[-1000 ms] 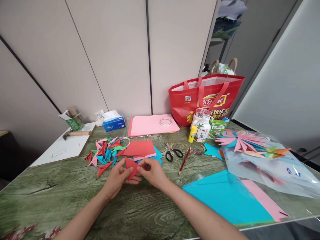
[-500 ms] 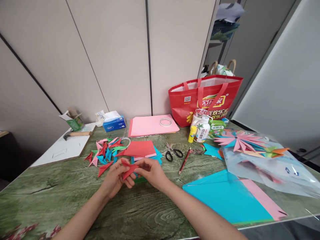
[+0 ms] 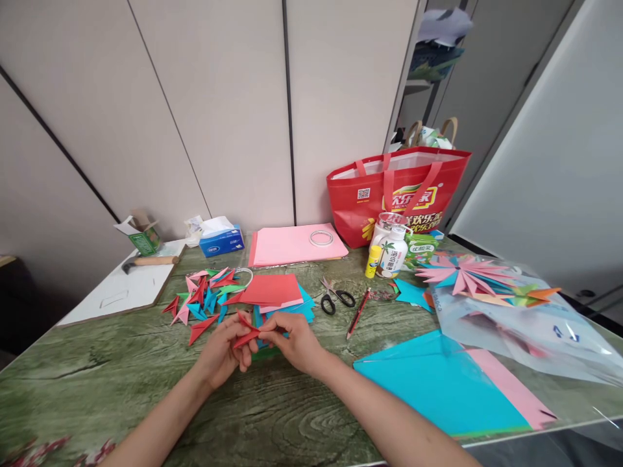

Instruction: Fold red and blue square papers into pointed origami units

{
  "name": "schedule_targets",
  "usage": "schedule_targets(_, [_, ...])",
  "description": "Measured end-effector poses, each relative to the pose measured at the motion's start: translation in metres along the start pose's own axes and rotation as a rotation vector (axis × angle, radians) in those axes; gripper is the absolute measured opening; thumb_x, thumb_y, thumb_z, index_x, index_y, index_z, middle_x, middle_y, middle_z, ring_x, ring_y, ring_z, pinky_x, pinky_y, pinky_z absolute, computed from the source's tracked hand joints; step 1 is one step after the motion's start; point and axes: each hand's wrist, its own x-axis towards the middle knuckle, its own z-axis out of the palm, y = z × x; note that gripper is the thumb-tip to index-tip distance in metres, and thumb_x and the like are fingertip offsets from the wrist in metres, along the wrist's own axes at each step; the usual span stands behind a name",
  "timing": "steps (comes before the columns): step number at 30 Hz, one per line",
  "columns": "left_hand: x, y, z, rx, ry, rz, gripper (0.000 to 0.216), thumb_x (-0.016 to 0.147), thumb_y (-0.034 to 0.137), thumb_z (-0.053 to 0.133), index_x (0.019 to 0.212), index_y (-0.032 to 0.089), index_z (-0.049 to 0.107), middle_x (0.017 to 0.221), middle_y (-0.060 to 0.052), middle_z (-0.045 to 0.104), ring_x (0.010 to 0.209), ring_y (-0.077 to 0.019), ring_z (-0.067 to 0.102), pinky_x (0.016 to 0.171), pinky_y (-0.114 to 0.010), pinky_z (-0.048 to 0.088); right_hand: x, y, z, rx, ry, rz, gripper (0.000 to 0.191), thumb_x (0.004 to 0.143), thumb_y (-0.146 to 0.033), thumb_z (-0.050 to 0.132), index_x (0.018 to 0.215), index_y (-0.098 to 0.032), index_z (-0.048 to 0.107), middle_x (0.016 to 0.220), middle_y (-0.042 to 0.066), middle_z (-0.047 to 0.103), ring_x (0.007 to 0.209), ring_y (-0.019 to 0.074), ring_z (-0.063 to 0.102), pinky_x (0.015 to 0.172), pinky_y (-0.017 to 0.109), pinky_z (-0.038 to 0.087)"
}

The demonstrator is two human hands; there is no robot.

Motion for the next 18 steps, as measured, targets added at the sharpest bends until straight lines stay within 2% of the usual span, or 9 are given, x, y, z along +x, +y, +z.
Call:
schedule_targets(3, [-0.0014,0.0004,0.0013,0.024,-0.015,0.014,0.009,0.069,0.013,0.044,0.075,0.018,0.04,0.044,-0.002,0.063,0.027,-0.0143,0.053,0.024,-0.018,0.039,0.0015,-0.0014,-0.0017,0.023,-0.024,0.04,0.02,0.071,-0.034,0.063,0.064,-0.015,0.06,0.063,0.0,0.057,0.056,0.0096,0.05,0.054,0.023,0.044])
schedule_targets(8, [-0.003,-0.0014,0.0018,0.142,-0.12,0.086,0.009,0.073,0.018,0.046,0.077,0.02,0.038,0.046,0.001,0.062,0.025,-0.0124,0.051,0.022,-0.014,0.034,0.0056,0.0023,-0.0006,0.414,-0.018,0.445,0.036,0.069,-0.049,0.059,0.065,-0.014,0.056,0.053,-0.003,0.055,0.046,0.0073,0.051,0.043,0.018,0.042])
schedule_targets(11, [-0.0034,-0.0044,0.0021,0.254,-0.17,0.098,0.011,0.076,0.022,0.048,0.078,0.02,0.038,0.048,0.002,0.062,0.025,-0.0105,0.05,0.022,-0.012,0.031,0.0047,0.0039,0.0005,0.561,-0.099,0.621,0.035,0.067,-0.047,0.063,0.066,-0.013,0.055,0.049,-0.003,0.056,0.041,0.0043,0.048,0.038,0.013,0.037])
schedule_targets(14, [-0.0045,-0.0052,0.0038,0.327,-0.18,0.102,0.013,0.079,0.027,0.048,0.082,0.02,0.037,0.049,0.003,0.062,0.025,-0.0088,0.049,0.022,-0.01,0.028,0.003,0.0048,-0.0007,0.67,-0.144,0.703,0.03,0.066,-0.039,0.068,0.066,-0.012,0.055,0.05,-0.002,0.059,0.041,0.003,0.049,0.038,0.011,0.037])
schedule_targets(18, [-0.0055,-0.0048,0.0062,0.371,-0.168,0.127,0.02,0.08,0.029,0.049,0.092,0.022,0.034,0.053,0.004,0.061,0.028,-0.0086,0.05,0.023,-0.01,0.03,0.0036,0.0067,-0.0041,0.759,-0.176,0.73,0.024,0.067,-0.033,0.068,0.067,-0.011,0.058,0.054,0.001,0.062,0.044,0.0023,0.052,0.044,0.01,0.04])
